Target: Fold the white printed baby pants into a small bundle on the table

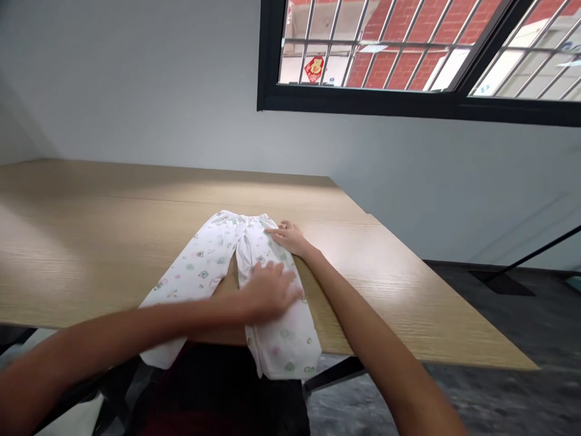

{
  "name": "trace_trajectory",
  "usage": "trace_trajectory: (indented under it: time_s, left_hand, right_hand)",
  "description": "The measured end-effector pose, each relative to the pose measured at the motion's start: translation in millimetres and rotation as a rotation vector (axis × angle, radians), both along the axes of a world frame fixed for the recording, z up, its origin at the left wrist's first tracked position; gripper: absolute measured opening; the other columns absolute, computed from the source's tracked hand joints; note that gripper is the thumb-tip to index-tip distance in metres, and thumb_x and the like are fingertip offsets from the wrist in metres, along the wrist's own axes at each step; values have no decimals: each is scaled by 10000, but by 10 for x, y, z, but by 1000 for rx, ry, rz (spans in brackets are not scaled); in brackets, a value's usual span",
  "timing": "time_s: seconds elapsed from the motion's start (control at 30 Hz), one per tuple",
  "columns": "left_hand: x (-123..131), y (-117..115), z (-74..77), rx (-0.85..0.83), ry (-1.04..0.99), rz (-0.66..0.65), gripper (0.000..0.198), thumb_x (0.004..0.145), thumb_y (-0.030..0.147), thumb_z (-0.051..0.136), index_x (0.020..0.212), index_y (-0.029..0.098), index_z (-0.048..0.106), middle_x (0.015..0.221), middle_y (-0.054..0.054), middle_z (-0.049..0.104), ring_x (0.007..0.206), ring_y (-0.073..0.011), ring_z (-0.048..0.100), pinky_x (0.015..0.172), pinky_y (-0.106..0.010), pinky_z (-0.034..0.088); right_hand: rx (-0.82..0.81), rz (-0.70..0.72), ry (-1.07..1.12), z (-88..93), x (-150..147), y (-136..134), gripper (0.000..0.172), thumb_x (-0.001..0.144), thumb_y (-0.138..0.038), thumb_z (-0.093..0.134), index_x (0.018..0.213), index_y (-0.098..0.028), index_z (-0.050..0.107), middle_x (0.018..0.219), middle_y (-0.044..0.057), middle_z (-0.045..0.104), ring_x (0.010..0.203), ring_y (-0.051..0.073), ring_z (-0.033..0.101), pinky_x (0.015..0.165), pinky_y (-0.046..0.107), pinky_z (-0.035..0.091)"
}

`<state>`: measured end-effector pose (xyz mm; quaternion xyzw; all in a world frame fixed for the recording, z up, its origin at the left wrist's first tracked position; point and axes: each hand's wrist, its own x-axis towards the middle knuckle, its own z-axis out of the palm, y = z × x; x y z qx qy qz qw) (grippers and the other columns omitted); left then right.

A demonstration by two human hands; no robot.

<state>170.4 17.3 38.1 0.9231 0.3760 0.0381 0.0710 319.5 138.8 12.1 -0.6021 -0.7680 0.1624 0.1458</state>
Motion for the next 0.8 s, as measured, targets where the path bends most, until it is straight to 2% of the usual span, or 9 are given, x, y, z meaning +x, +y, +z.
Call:
trace_trajectory:
  time_s: [0.07,0.13,0.23,0.3,0.43,0.53,0.6,0.67,0.8]
  left_hand:
    - [32,-535,-254,163,-85,-56,734,801,655,438,1289,111,376,1264,-247,399,1181,-499,291,915,-653,258]
    - [69,-905,-487,434,-170,-32,724,750,536,621,1332,258,293,1205,-200,451,1135,-514,353,861,-668,303]
    - [162,-1043,-732,720,-339,97,477,812,239,615,1227,341,402,1053,-116,523,1083,-442,454,841,-649,342]
    - [215,-978,-785,680,-451,96,275,839,183,546,1096,271,507,958,-97,530,1055,-366,483,887,-651,308]
    - [171,-874,-594,361,-606,-2,115,730,101,515,800,192,506,781,-38,492,801,-215,507,936,-618,286]
    - [-79,-881,-261,133,-828,61,90,687,111,468,722,187,437,732,-19,488,703,-174,492,747,-379,473]
    - [-370,-909,-30,66,-955,245,74,728,136,426,688,197,410,644,12,459,582,-137,468,521,-221,426]
    - [-734,-949,134,53,-941,492,92,759,188,419,671,209,402,580,43,425,478,-113,420,411,-183,338]
    - [-1446,-993,129,30,-603,863,145,799,295,421,680,218,389,528,62,392,431,-127,388,413,-213,322]
  right_hand:
    - [-24,-15,-2,-13,-11,14,399,867,-386,320,1205,-368,530,1327,45,369,1275,270,249,1062,447,195]
    - [-33,-18,13,11,-29,-2,392,863,-348,328,1194,-381,536,1331,20,370,1273,255,248,1074,432,165]
    - [-40,-43,127,67,-59,-80,376,845,-345,362,1144,-340,589,1283,16,433,1258,255,267,1069,419,172]
    - [-82,-79,324,98,-79,-144,360,815,-374,415,1068,-261,644,1191,44,510,1171,250,381,1020,391,269]
    - [-261,-150,932,176,-113,-222,366,682,-428,591,922,-161,661,955,62,620,860,193,542,754,297,444]
    - [-317,-155,1163,309,-171,-211,311,656,-400,600,872,-180,643,1027,46,611,863,170,546,714,267,462]
    - [-328,-114,1304,420,-269,-167,222,657,-358,579,800,-191,615,1126,21,578,855,148,549,730,260,471]
    - [-341,-28,1407,512,-444,-94,176,652,-335,575,752,-190,575,1166,8,552,807,134,555,734,270,480]
    - [-327,105,1208,533,-1020,95,255,691,-371,544,873,-192,554,1157,35,540,827,139,576,808,301,484]
